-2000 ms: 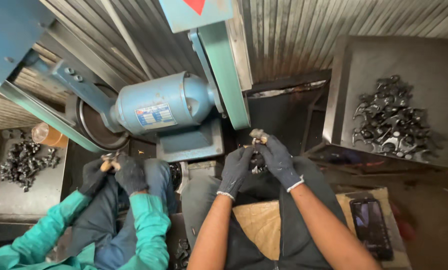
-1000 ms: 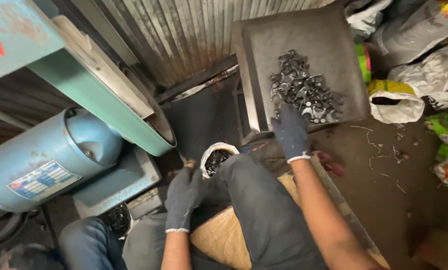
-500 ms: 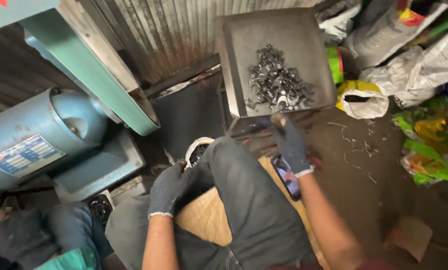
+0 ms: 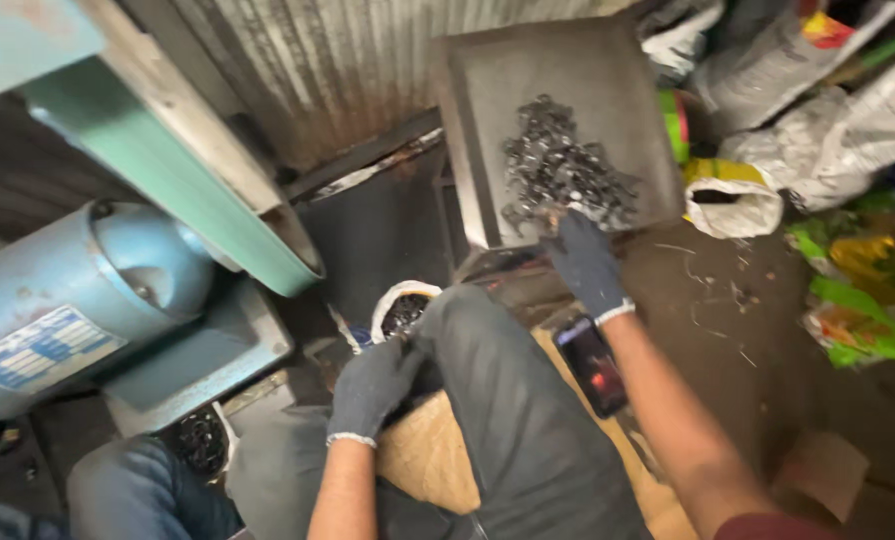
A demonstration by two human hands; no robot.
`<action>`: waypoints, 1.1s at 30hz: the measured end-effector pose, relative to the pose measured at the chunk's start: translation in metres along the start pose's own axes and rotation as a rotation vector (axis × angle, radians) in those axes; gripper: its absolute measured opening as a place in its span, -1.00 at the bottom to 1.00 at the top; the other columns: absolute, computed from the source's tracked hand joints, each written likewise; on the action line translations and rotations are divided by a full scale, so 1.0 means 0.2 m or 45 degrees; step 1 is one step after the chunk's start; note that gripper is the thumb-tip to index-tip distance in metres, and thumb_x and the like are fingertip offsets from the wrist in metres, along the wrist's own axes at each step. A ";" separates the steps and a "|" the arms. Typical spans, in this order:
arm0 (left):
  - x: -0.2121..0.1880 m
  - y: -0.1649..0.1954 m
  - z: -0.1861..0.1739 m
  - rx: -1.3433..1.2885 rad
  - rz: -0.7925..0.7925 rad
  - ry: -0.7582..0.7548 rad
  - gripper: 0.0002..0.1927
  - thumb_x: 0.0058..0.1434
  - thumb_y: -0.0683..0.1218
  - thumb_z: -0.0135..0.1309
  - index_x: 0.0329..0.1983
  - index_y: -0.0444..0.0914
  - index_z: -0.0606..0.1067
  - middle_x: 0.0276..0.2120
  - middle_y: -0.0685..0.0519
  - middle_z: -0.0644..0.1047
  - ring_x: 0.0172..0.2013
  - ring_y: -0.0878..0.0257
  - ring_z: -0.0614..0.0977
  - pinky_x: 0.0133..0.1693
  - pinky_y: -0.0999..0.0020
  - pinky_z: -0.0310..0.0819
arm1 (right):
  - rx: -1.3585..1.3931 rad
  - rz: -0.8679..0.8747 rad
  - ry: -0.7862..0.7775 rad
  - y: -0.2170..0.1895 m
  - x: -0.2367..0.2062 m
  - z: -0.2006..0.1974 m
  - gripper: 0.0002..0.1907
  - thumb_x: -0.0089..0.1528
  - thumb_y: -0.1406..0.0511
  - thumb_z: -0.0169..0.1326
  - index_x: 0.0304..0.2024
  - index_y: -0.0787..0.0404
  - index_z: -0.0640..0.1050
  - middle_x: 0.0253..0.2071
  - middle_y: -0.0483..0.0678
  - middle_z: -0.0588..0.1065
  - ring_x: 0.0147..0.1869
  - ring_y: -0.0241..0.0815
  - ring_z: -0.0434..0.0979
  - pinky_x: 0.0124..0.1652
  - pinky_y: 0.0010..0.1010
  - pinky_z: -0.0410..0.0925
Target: The person repeatedly grinds small metal parts against a belt grinder, holding each piece with gloved hands and moving it across the abrasive belt to smooth edges. Finished parts are placed into a metal bin beside the machine.
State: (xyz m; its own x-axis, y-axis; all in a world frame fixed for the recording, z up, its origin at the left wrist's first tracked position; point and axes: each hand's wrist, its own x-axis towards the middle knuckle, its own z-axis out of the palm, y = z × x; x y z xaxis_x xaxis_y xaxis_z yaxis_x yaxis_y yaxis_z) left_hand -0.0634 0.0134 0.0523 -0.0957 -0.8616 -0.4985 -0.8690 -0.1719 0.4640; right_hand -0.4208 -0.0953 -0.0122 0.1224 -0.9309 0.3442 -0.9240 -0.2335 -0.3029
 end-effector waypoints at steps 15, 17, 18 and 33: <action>-0.09 -0.04 0.00 -0.316 0.077 0.156 -0.56 0.32 0.16 0.00 0.09 -0.20 0.53 -0.05 -0.14 0.63 -0.01 -0.01 0.63 0.02 0.07 0.46 | 1.198 0.326 0.343 -0.21 0.22 -0.08 -0.72 0.27 0.41 0.14 0.04 0.29 0.55 -0.03 -0.02 0.58 0.04 -0.16 0.57 0.05 -0.38 0.42; -0.14 -0.02 0.00 -0.794 0.256 0.292 -0.51 0.25 0.03 0.10 0.24 -0.19 0.47 -0.01 -0.06 0.66 0.00 0.17 0.66 0.06 0.26 0.47 | 1.613 0.452 0.211 -0.44 0.08 -0.09 -0.69 0.24 0.44 0.12 0.06 0.31 0.52 -0.08 -0.11 0.56 0.00 -0.32 0.55 -0.01 -0.48 0.43; -0.17 -0.01 0.00 -0.905 0.325 0.337 -0.47 0.22 -0.03 0.13 0.27 -0.22 0.44 0.05 -0.05 0.62 0.04 0.20 0.62 0.09 0.30 0.44 | 1.754 0.375 0.102 -0.57 0.00 -0.07 -0.67 0.22 0.47 0.11 0.06 0.30 0.51 -0.05 -0.10 0.58 0.03 -0.30 0.57 0.03 -0.46 0.44; -0.25 -0.16 0.27 -2.043 0.037 0.225 -0.67 0.44 -0.13 0.06 0.21 -0.36 0.50 -0.12 0.00 0.61 -0.31 0.30 0.60 -0.28 0.40 0.53 | 1.907 0.141 -0.688 -0.97 -0.43 0.04 -0.66 0.32 0.41 0.11 0.15 0.35 0.51 0.02 -0.09 0.58 0.14 -0.32 0.52 0.17 -0.41 0.39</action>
State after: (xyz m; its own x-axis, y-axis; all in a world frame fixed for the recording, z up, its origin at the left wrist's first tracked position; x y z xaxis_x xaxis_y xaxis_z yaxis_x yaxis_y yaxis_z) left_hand -0.0572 0.0881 0.0235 0.0508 -0.8954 -0.4424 0.5208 -0.3542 0.7767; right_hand -0.2489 0.0271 0.0093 0.4909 -0.8710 0.0194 0.1973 0.0895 -0.9763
